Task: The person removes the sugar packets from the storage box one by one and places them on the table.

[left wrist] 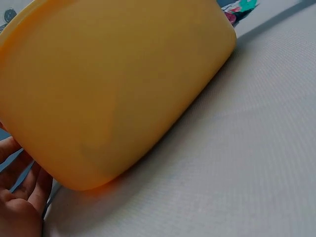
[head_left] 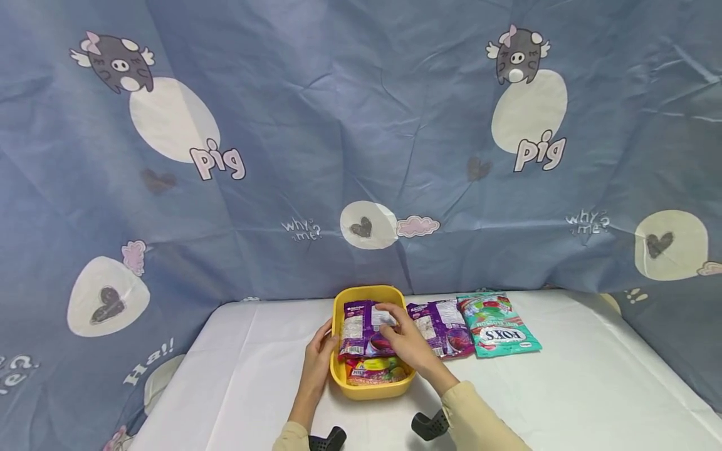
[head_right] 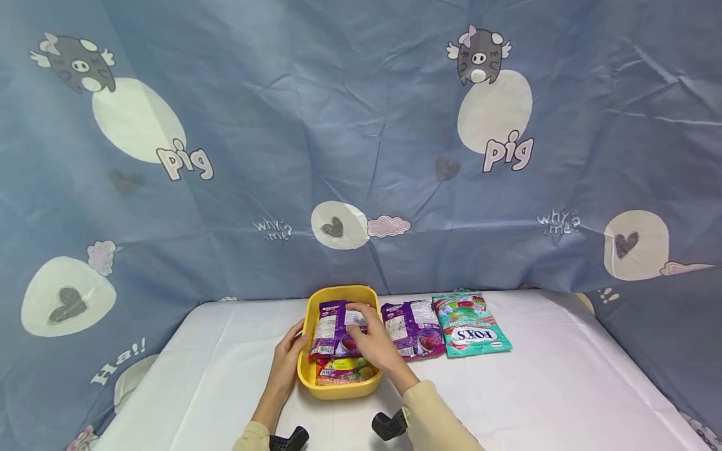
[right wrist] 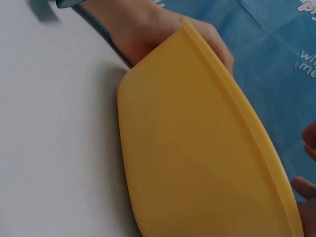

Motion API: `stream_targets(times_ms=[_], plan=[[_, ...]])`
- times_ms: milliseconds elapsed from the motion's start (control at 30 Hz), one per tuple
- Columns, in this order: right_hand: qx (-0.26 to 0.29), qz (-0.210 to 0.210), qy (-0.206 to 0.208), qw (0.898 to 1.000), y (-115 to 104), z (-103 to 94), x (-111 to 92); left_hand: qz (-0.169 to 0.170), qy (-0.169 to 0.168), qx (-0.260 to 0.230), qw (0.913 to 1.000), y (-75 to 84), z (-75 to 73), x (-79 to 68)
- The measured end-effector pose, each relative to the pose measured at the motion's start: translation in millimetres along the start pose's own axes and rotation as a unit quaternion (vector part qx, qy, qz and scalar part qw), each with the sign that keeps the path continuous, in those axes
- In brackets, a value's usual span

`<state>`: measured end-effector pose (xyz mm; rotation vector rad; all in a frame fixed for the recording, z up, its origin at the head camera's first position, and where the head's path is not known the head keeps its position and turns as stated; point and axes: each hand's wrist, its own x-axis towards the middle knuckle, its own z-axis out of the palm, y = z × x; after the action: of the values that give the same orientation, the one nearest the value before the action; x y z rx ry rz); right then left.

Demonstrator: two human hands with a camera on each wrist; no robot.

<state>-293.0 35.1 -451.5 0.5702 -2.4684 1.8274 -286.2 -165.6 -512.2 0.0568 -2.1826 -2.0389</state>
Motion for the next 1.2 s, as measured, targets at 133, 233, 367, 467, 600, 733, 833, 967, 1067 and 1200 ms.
stream_targets(times_ms=[133,233,367,467,600,733,833,967,1067,1200], plan=[[-0.043,-0.002,0.005,0.999,3.9,3.1,1.1,0.017,-0.012,0.0,0.9998,0.1,-0.8,0.1],[-0.069,0.003,0.006,0.998,2.8,5.1,-0.2,0.019,-0.012,0.0,0.9997,-1.9,-1.2,-0.8],[-0.093,0.013,0.007,0.996,-0.3,8.3,2.5,0.026,-0.011,0.002,0.9996,-2.5,-1.6,0.8],[-0.097,0.029,0.005,0.995,1.9,12.1,5.0,0.031,-0.005,0.003,0.9995,-4.6,-1.1,0.4],[-0.091,0.064,0.01,0.994,4.8,17.7,9.4,0.028,0.001,0.001,0.9996,-5.4,-1.3,1.3],[-0.083,0.09,0.035,0.992,6.1,21.9,10.6,0.026,-0.01,0.003,0.9996,-3.9,-2.1,0.9],[-0.075,0.096,0.052,0.991,5.4,23.6,11.0,0.022,-0.005,0.005,0.9997,-2.3,-3.3,0.9],[-0.073,0.098,0.058,0.991,3.5,25.0,12.8,0.021,-0.002,0.002,0.9998,-1.1,-5.5,2.0],[-0.073,0.098,0.064,0.99,3.3,24.2,12.7,0.025,-0.008,0.005,0.9996,-1.5,-4.7,2.2],[-0.066,0.091,0.071,0.991,6.1,22.1,10.5,0.022,-0.007,0.008,0.9997,-3.2,-1.2,1.2]])
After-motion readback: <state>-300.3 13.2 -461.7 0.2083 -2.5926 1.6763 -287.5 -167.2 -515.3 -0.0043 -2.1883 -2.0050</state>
